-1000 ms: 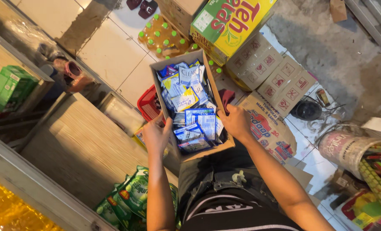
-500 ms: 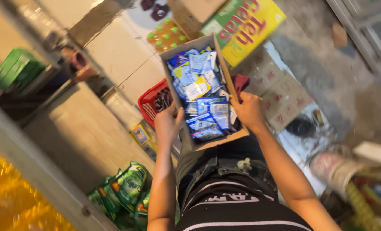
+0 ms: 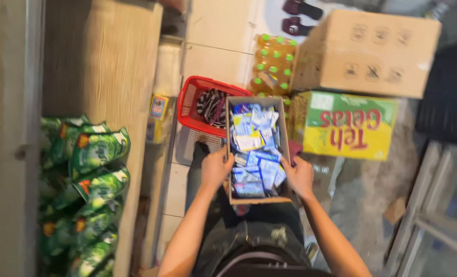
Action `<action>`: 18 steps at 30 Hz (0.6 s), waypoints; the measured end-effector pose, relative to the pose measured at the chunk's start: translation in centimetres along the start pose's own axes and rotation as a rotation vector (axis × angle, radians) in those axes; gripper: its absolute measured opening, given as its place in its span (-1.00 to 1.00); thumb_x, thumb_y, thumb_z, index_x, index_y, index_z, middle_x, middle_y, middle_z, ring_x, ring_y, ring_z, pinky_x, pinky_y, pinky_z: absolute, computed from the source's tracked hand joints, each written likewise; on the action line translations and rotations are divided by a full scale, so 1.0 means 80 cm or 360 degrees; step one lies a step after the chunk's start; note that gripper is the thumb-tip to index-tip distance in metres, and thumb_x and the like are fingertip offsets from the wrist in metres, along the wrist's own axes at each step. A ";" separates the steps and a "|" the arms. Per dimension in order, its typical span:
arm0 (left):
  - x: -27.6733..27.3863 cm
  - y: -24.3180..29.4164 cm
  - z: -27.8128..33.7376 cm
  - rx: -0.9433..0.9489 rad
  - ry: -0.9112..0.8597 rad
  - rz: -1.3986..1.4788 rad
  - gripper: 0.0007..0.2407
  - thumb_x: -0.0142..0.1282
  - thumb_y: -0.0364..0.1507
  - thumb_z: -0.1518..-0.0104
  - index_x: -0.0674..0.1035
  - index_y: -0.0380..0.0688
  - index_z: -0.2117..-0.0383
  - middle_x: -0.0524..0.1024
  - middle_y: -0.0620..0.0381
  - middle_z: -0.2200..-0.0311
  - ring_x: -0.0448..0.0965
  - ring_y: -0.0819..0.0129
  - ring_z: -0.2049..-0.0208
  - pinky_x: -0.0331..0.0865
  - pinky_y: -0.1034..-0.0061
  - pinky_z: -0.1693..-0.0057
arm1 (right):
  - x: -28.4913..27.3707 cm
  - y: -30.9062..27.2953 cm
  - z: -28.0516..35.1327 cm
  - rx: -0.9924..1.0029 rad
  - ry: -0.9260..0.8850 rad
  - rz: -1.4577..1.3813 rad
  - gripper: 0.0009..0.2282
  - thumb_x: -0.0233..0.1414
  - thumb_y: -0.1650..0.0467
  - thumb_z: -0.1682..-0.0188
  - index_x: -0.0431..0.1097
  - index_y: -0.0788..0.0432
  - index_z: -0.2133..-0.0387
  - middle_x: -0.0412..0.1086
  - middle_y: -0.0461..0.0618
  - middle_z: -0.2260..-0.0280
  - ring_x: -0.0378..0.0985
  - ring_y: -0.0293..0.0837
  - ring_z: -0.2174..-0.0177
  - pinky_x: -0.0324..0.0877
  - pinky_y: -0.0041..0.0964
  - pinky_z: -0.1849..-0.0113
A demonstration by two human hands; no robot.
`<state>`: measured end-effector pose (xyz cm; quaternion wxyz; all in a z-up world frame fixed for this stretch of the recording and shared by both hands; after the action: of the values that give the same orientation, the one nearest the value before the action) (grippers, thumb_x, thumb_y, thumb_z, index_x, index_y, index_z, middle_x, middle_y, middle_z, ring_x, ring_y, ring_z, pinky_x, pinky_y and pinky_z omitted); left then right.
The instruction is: The person carries a box of sachets through an aisle, sits on the floor, and sorts through the sachets inside the box and a nearby basket with their hands.
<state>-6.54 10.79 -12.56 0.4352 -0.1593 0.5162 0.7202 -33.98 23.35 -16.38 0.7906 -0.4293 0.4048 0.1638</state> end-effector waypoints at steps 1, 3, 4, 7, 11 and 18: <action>0.013 -0.005 -0.001 -0.0044 0.0026 0.0036 -0.66 0.09 -0.20 -0.16 0.64 -0.10 0.04 0.58 -0.20 0.57 0.64 -0.11 0.47 0.48 0.10 0.27 | 0.012 0.015 -0.009 0.0027 -0.0058 -0.0001 -0.59 0.22 0.15 0.10 0.36 0.28 0.64 0.32 0.26 0.71 0.39 0.24 0.66 0.22 0.07 0.54; 0.036 -0.029 0.006 -0.0035 0.0099 0.0192 -0.66 0.08 -0.21 -0.22 0.63 -0.12 0.01 0.59 -0.24 0.50 0.64 -0.13 0.42 0.50 0.13 0.25 | 0.038 0.047 -0.015 0.0117 -0.0161 -0.0003 -0.58 0.21 0.15 0.11 0.34 0.27 0.66 0.29 0.24 0.75 0.36 0.18 0.71 0.19 0.05 0.57; 0.043 -0.048 0.003 0.0030 0.0169 0.0310 -0.68 0.07 -0.22 -0.28 0.64 -0.15 0.01 0.60 -0.26 0.43 0.63 -0.16 0.37 0.51 0.14 0.23 | 0.054 0.054 -0.021 0.0073 -0.0137 0.0012 -0.57 0.22 0.16 0.11 0.32 0.28 0.68 0.26 0.23 0.75 0.30 0.14 0.72 0.18 0.02 0.57; 0.098 -0.149 -0.036 -0.0384 -0.0055 0.0669 -0.68 -0.07 -0.23 -0.31 0.63 -0.09 -0.01 0.64 -0.23 0.39 0.70 -0.09 0.31 0.51 0.17 0.16 | 0.111 0.063 -0.051 0.0053 -0.0094 -0.0009 -0.54 0.25 0.19 0.10 0.27 0.32 0.72 0.18 0.17 0.78 0.16 -0.03 0.74 0.12 -0.06 0.59; 0.192 -0.321 -0.098 -0.0049 0.0230 0.0312 -0.67 -0.08 -0.27 -0.34 0.57 -0.22 -0.05 0.60 -0.24 0.03 0.58 -0.12 -0.02 0.41 0.21 -0.13 | 0.201 0.070 -0.088 0.0185 -0.0086 -0.0175 -0.55 0.25 0.24 0.05 0.25 0.32 0.73 0.12 0.04 0.81 0.09 -0.28 0.73 0.05 -0.12 0.62; 0.341 -0.545 -0.252 -0.0199 0.0401 0.1015 -0.56 -0.27 -0.20 -0.39 0.41 -0.21 -0.26 0.46 -0.13 -0.20 0.44 0.07 -0.24 0.31 0.34 -0.25 | 0.399 0.075 -0.182 -0.0166 0.0215 -0.0549 -0.69 0.19 0.27 -0.02 0.40 0.31 0.51 0.39 -0.01 0.64 0.29 -0.28 0.59 0.24 -0.21 0.54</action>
<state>8.00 9.49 -65.81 0.1105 -0.1040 0.5446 0.8249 -25.13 12.16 -49.01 0.7547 -0.5427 0.3683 0.0174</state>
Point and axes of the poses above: each hand's wrist, its own z-axis away from the middle knuckle, its own x-axis out of the palm, y = z × x, the point moved 4 cm from there along -z, towards the middle knuckle
